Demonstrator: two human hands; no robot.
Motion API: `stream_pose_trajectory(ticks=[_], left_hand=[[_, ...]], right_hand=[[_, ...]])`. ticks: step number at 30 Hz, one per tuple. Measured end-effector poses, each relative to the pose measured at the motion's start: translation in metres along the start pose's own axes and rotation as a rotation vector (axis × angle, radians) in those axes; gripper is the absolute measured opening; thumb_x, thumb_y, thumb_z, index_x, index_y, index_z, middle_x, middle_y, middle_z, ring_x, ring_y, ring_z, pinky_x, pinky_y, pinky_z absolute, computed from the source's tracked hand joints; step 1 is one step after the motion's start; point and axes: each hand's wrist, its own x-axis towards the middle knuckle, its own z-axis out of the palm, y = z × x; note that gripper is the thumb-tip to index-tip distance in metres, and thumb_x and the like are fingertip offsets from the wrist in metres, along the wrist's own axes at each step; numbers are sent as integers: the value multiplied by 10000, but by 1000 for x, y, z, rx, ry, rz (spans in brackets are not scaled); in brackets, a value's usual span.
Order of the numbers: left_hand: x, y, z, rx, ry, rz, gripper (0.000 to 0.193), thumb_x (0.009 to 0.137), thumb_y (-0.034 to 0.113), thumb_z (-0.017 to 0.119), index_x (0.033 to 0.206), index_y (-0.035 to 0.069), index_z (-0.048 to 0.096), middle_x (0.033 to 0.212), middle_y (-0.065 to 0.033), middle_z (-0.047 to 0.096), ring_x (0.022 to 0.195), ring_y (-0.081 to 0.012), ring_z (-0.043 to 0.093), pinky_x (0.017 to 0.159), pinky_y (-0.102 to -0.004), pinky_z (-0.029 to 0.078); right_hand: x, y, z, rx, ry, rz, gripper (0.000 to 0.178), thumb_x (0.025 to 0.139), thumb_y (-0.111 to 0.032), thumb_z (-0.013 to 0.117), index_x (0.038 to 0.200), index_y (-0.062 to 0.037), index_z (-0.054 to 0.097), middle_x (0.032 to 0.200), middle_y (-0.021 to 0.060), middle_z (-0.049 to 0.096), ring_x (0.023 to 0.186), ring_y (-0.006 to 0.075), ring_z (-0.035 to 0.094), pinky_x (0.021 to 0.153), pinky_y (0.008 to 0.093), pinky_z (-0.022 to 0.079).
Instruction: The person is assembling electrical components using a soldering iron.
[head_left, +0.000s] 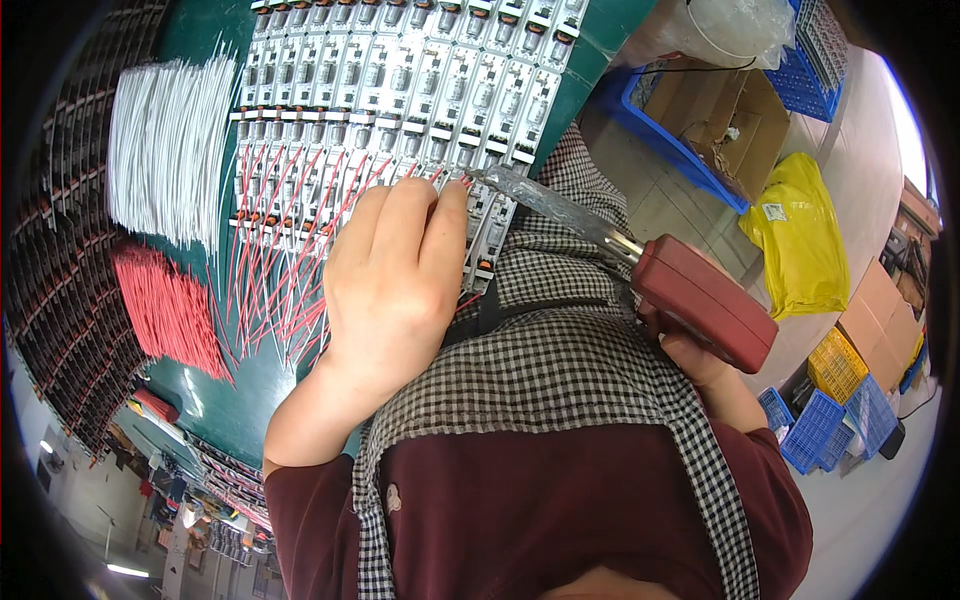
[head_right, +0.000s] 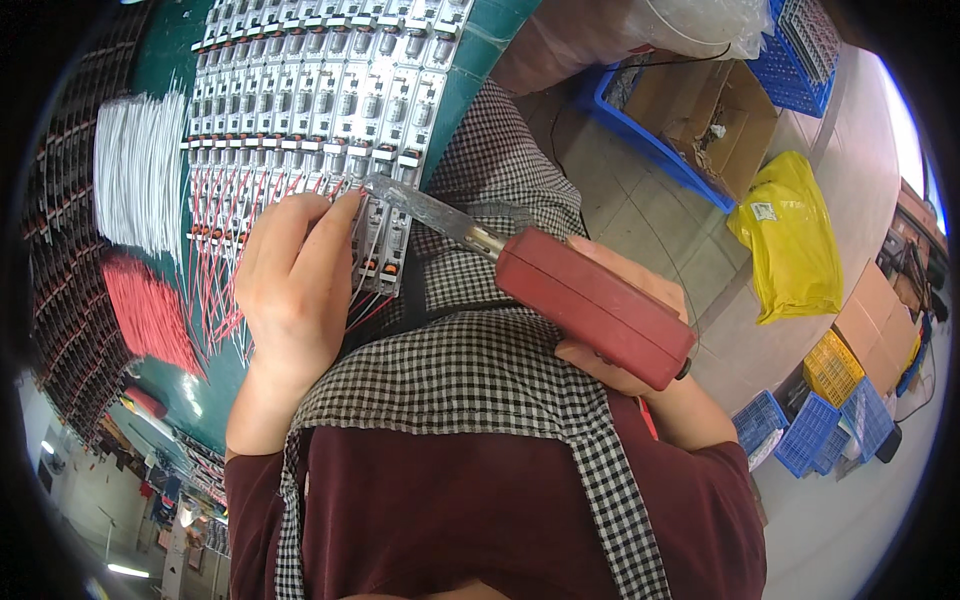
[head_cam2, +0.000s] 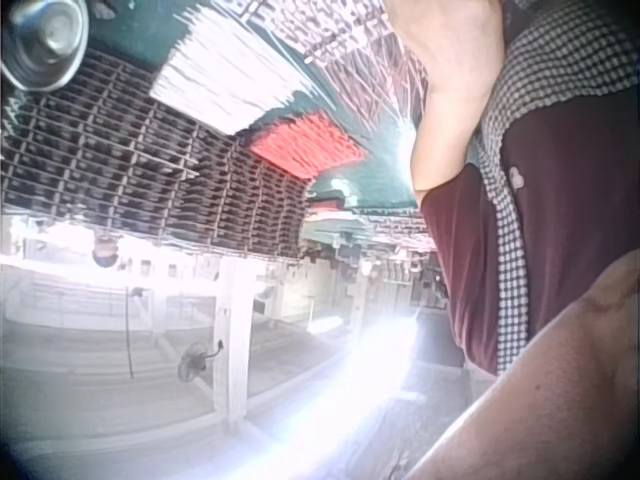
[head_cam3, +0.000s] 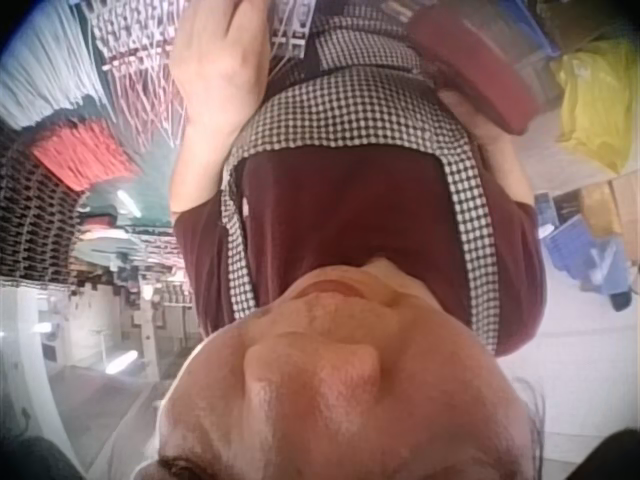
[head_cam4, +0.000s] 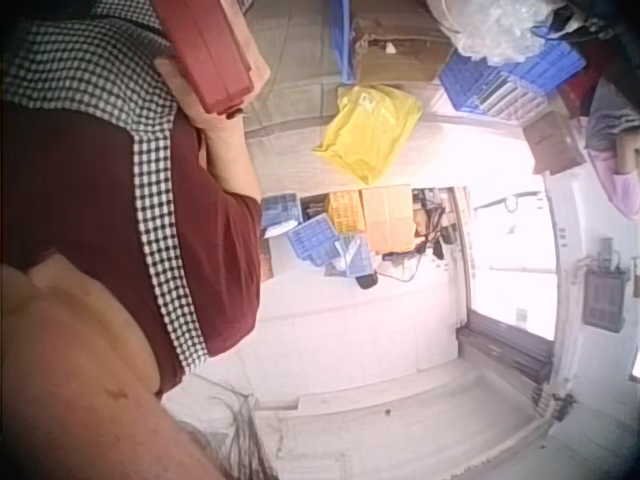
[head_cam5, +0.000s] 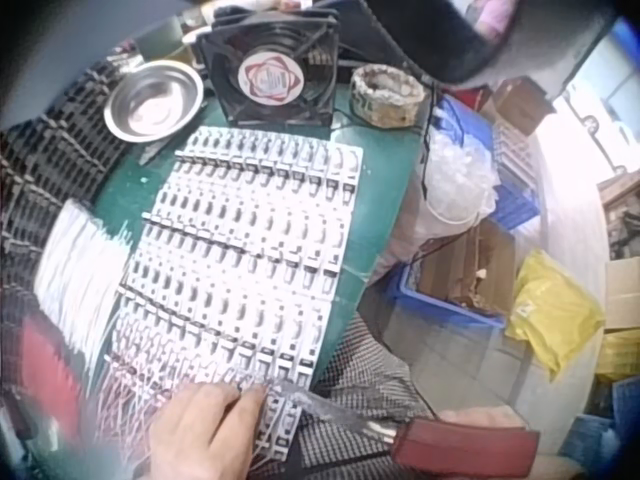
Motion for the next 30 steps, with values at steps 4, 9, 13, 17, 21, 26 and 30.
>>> stream_pose_trajectory(ticks=[4,9,13,17,21,26,30], left_hand=[[0,1,-1,4,-23,-5,252,627,4,590,877,-22,599,726,-68,455,627,-190,481,506,-283,414],[0,1,-3,13,-30,-4,260,625,5,591,885,-18,598,745,-72,467,633,-194,485,512,-288,421],[0,1,-2,11,-30,-10,259,628,8,594,886,-14,598,755,-73,474,644,-196,495,519,-292,427],[2,5,0,-47,40,-5,254,626,12,600,880,-7,603,761,-69,486,656,-196,510,530,-288,433],[1,10,0,-70,9,-9,254,622,12,605,875,-6,607,750,-64,487,645,-191,511,525,-283,432],[1,10,5,-59,32,11,246,626,5,607,871,-12,608,739,-60,481,638,-183,505,510,-275,424],[2,10,6,-50,32,16,230,634,0,609,864,-14,607,725,-58,470,625,-179,493,496,-272,415]], right_hand=[[0,2,-1,42,19,-25,617,715,-395,705,1117,47,552,1151,215,555,976,313,607,813,336,490],[-9,10,-5,35,10,-74,628,716,-397,706,1122,55,548,1148,219,556,983,314,603,819,347,488],[-17,16,-6,114,2,-13,678,703,-394,721,1161,62,517,1149,207,560,990,306,601,846,342,470],[-14,12,-5,191,50,-14,724,695,-390,729,1203,63,483,1145,187,568,973,286,609,851,325,457],[-13,8,-6,241,48,9,713,699,-390,727,1194,65,490,1142,184,570,967,273,611,827,319,466],[-21,17,-8,133,34,-14,666,709,-400,716,1160,51,524,1148,188,567,960,275,614,792,314,481],[-18,14,-9,106,35,-5,641,710,-399,714,1148,36,538,1153,191,564,959,286,614,793,318,484]])
